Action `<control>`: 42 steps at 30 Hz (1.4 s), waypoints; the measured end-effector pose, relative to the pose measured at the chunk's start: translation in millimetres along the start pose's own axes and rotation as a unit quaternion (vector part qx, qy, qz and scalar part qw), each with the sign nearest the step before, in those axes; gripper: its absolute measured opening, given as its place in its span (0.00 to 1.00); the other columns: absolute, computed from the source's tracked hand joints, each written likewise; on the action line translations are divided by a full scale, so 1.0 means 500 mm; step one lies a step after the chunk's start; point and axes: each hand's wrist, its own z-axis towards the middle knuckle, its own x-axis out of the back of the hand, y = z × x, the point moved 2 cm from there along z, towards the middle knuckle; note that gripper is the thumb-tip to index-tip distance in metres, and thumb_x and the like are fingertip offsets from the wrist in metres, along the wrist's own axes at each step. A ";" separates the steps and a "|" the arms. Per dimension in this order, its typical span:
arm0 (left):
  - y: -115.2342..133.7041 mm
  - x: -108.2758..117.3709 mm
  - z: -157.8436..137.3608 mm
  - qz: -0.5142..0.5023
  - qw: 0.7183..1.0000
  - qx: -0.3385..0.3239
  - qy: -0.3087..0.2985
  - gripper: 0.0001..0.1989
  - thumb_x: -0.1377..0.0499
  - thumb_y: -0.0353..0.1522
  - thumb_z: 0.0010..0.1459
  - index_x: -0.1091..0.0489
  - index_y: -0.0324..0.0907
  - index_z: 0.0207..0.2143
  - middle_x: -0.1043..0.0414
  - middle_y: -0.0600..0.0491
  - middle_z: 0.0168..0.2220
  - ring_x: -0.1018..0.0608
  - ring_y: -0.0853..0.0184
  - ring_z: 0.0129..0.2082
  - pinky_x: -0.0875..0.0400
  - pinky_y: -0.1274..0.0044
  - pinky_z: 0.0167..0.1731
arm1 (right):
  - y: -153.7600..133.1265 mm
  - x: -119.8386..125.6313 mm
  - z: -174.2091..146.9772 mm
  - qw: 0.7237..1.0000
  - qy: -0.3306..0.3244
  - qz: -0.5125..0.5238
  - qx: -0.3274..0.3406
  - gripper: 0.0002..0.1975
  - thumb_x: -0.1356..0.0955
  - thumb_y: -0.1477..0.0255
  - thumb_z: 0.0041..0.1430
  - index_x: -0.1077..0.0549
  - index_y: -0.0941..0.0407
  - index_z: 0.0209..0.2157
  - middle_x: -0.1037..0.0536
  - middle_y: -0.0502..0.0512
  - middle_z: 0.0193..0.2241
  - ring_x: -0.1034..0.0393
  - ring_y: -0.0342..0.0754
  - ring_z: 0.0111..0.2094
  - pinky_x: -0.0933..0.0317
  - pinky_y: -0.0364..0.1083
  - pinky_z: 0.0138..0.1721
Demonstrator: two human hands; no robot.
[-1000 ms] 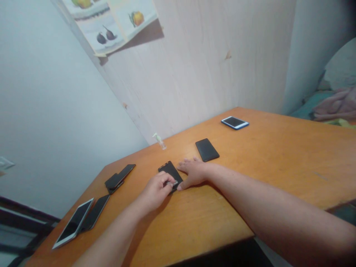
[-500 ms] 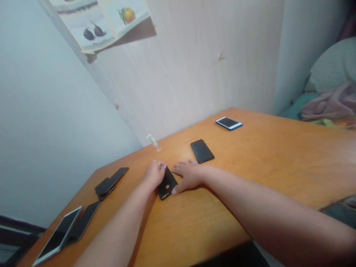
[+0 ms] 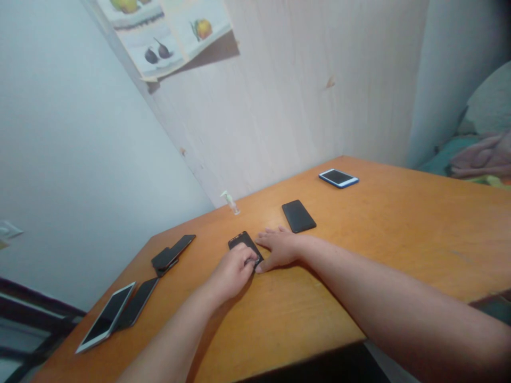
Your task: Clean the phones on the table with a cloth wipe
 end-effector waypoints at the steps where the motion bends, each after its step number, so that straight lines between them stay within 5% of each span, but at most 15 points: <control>1: 0.002 0.005 -0.003 -0.034 0.999 0.013 -0.003 0.07 0.45 0.28 0.58 0.28 0.42 0.30 0.29 0.52 0.33 0.27 0.66 0.35 0.35 0.76 0.36 | 0.000 0.000 -0.001 1.000 -0.001 -0.003 -0.001 0.49 0.32 0.43 0.46 0.42 0.53 0.65 0.46 0.62 0.67 0.60 0.65 0.68 0.71 0.64 0.65; 4: 0.000 0.020 -0.005 -0.193 0.976 0.095 0.031 0.05 0.42 0.32 0.57 0.27 0.41 0.33 0.28 0.53 0.31 0.28 0.67 0.32 0.35 0.76 0.35 | -0.002 0.002 -0.003 1.000 -0.009 -0.005 0.001 0.52 0.33 0.41 0.45 0.44 0.54 0.66 0.47 0.63 0.67 0.61 0.65 0.68 0.71 0.65 0.65; 9: -0.013 0.018 -0.002 -0.453 0.863 0.182 0.128 0.11 0.38 0.36 0.54 0.28 0.38 0.38 0.29 0.54 0.30 0.30 0.71 0.28 0.36 0.79 0.32 | -0.001 0.000 -0.005 1.000 -0.008 0.003 0.000 0.55 0.34 0.38 0.44 0.46 0.55 0.67 0.49 0.64 0.68 0.61 0.65 0.68 0.72 0.66 0.64; 12: -0.016 0.004 -0.005 -0.523 0.820 0.188 0.139 0.12 0.36 0.36 0.53 0.28 0.38 0.38 0.30 0.55 0.29 0.31 0.73 0.26 0.37 0.80 0.30 | 0.002 -0.003 -0.004 1.000 -0.006 0.003 -0.003 0.55 0.34 0.37 0.43 0.45 0.53 0.66 0.49 0.64 0.68 0.62 0.64 0.68 0.72 0.64 0.65; 15: -0.017 -0.002 -0.011 -0.541 0.807 0.190 0.141 0.12 0.35 0.35 0.53 0.29 0.39 0.38 0.30 0.55 0.30 0.31 0.74 0.25 0.39 0.81 0.28 | 0.004 -0.004 -0.006 1.000 -0.008 0.001 -0.005 0.55 0.34 0.37 0.43 0.46 0.54 0.67 0.50 0.64 0.68 0.62 0.64 0.68 0.72 0.65 0.65; 19: -0.019 0.002 -0.019 -0.536 0.808 0.196 0.147 0.14 0.35 0.37 0.52 0.30 0.39 0.39 0.30 0.55 0.29 0.31 0.73 0.25 0.39 0.80 0.27 | -0.003 0.001 -0.016 1.000 -0.004 -0.007 -0.014 0.52 0.33 0.39 0.44 0.44 0.52 0.66 0.48 0.63 0.67 0.61 0.67 0.68 0.73 0.69 0.63; 22: -0.022 0.004 -0.023 -0.528 0.811 0.198 0.156 0.14 0.34 0.37 0.52 0.30 0.39 0.38 0.29 0.55 0.28 0.30 0.73 0.25 0.38 0.80 0.27 | -0.016 0.014 -0.025 1.000 0.015 -0.021 -0.017 0.44 0.32 0.42 0.45 0.35 0.50 0.60 0.37 0.63 0.63 0.53 0.70 0.65 0.67 0.70 0.61; 27: -0.021 -0.004 -0.023 -0.523 0.815 0.194 0.158 0.14 0.34 0.37 0.52 0.31 0.39 0.37 0.28 0.54 0.29 0.28 0.72 0.26 0.36 0.80 0.29 | -0.045 0.033 -0.030 0.991 0.116 0.068 0.003 0.32 0.33 0.49 0.54 0.30 0.53 0.55 0.23 0.61 0.48 0.31 0.61 0.50 0.40 0.55 0.52; 34: -0.010 -0.018 -0.017 -0.511 0.833 0.163 0.133 0.14 0.36 0.38 0.54 0.31 0.39 0.37 0.27 0.53 0.30 0.27 0.70 0.28 0.33 0.78 0.32 | -0.078 0.008 -0.021 0.958 0.149 0.226 0.095 0.16 0.36 0.66 0.62 0.27 0.52 0.50 0.19 0.52 0.40 0.26 0.48 0.40 0.35 0.45 0.41; 38: -0.040 -0.011 -0.017 -0.408 0.882 0.151 0.180 0.12 0.41 0.38 0.59 0.30 0.40 0.41 0.25 0.51 0.36 0.24 0.67 0.34 0.31 0.75 0.38 | -0.063 0.023 -0.018 0.956 0.226 0.189 0.012 0.11 0.37 0.69 0.61 0.24 0.54 0.39 0.19 0.52 0.35 0.26 0.47 0.36 0.36 0.44 0.39; 42: -0.090 0.003 -0.018 -0.168 0.952 0.121 0.224 0.09 0.46 0.32 0.61 0.28 0.43 0.42 0.25 0.50 0.41 0.25 0.62 0.44 0.33 0.70 0.47 | -0.044 0.045 -0.021 0.946 0.275 0.167 -0.045 0.10 0.38 0.69 0.60 0.26 0.55 0.32 0.22 0.51 0.28 0.29 0.46 0.30 0.39 0.44 0.33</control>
